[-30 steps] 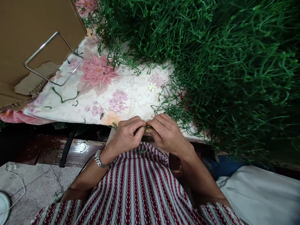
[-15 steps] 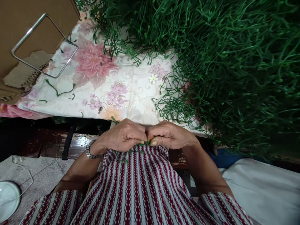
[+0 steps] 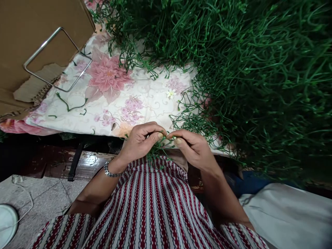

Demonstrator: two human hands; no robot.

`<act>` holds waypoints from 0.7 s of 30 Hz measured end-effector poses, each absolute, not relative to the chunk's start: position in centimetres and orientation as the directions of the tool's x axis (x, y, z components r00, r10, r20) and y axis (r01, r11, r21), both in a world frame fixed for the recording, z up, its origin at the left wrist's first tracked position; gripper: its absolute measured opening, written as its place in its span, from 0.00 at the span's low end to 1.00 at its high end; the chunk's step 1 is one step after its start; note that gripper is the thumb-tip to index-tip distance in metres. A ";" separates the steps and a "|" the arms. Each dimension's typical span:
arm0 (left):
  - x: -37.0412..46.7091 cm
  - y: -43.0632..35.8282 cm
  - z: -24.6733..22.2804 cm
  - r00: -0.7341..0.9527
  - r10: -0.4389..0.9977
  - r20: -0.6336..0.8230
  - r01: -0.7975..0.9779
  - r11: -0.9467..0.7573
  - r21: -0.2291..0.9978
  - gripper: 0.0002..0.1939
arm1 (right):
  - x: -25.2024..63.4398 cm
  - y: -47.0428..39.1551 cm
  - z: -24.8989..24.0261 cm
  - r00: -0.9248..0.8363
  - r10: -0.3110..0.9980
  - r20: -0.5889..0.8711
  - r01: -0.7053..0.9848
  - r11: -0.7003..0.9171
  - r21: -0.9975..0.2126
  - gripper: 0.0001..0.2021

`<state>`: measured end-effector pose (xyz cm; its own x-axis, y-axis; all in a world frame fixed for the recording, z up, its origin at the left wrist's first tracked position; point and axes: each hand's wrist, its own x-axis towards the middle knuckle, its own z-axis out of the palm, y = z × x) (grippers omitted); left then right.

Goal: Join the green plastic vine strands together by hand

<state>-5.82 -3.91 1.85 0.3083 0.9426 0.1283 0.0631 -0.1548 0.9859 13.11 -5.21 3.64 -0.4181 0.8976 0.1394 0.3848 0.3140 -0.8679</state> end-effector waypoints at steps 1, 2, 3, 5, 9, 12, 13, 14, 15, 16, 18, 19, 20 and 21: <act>-5.4 -4.0 1.7 0.271 0.956 0.112 0.071 -0.136 0.988 0.07 | 12.6 -5.3 3.3 -0.382 0.916 0.126 0.397 0.286 -0.872 0.09; -5.1 -4.1 1.5 0.230 0.968 0.099 0.080 -0.121 0.989 0.06 | 12.1 -5.4 2.9 -0.348 0.931 0.109 0.409 0.255 -0.876 0.09; -4.8 -4.1 1.4 0.194 0.977 0.095 0.089 -0.113 0.990 0.05 | 11.6 -5.5 2.6 -0.320 0.943 0.089 0.421 0.226 -0.879 0.09; -4.5 -4.2 1.2 0.150 0.984 0.098 0.095 -0.113 0.989 0.04 | 11.0 -5.6 2.1 -0.270 0.961 0.059 0.439 0.177 -0.881 0.09; -4.4 -4.2 1.1 0.108 0.994 0.036 -0.009 -0.035 0.999 0.04 | 10.3 -6.1 2.1 -0.150 0.984 0.099 0.422 0.154 -0.893 0.04; -4.7 -4.3 0.8 0.083 0.995 -0.057 -0.190 0.072 0.979 0.06 | 10.3 -6.5 2.1 -0.047 0.986 0.158 0.403 0.164 -0.901 0.03; -4.9 -4.4 0.7 0.095 0.993 -0.076 -0.250 0.098 0.963 0.06 | 10.3 -6.6 2.0 -0.018 0.984 0.175 0.402 0.167 -0.900 0.03; -5.0 -4.5 0.6 0.113 0.990 -0.088 -0.294 0.118 0.948 0.06 | 10.4 -6.7 1.9 0.004 0.981 0.192 0.404 0.174 -0.898 0.03; -5.2 -4.5 0.5 0.131 0.987 -0.095 -0.321 0.133 0.938 0.07 | 10.6 -6.7 1.8 0.021 0.976 0.218 0.407 0.191 -0.893 0.03; -5.3 -4.6 0.4 0.142 0.985 -0.096 -0.332 0.139 0.933 0.07 | 10.7 -6.7 1.6 0.032 0.967 0.251 0.409 0.217 -0.886 0.03; -5.4 -4.8 0.3 0.134 0.987 -0.090 -0.324 0.130 0.937 0.07 | 11.0 -6.6 1.5 0.045 0.943 0.330 0.409 0.284 -0.867 0.03; -5.4 -4.8 0.2 0.119 0.989 -0.087 -0.309 0.120 0.943 0.07 | 11.1 -6.5 1.5 0.051 0.930 0.364 0.402 0.314 -0.860 0.02; -5.4 -4.8 0.2 0.097 0.992 -0.079 -0.294 0.104 0.950 0.06 | 11.2 -6.5 1.5 0.055 0.920 0.388 0.382 0.340 -0.859 0.02; -5.3 -4.8 0.1 0.075 0.995 -0.065 -0.280 0.083 0.956 0.06 | 11.2 -6.4 1.5 0.049 0.918 0.393 0.345 0.354 -0.869 0.02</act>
<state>-5.33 -4.80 0.10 0.0748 0.9951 -0.0650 -0.2800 0.0835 0.9564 11.21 -6.45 1.48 0.0494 0.9181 0.3933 0.3448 0.3539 -0.8694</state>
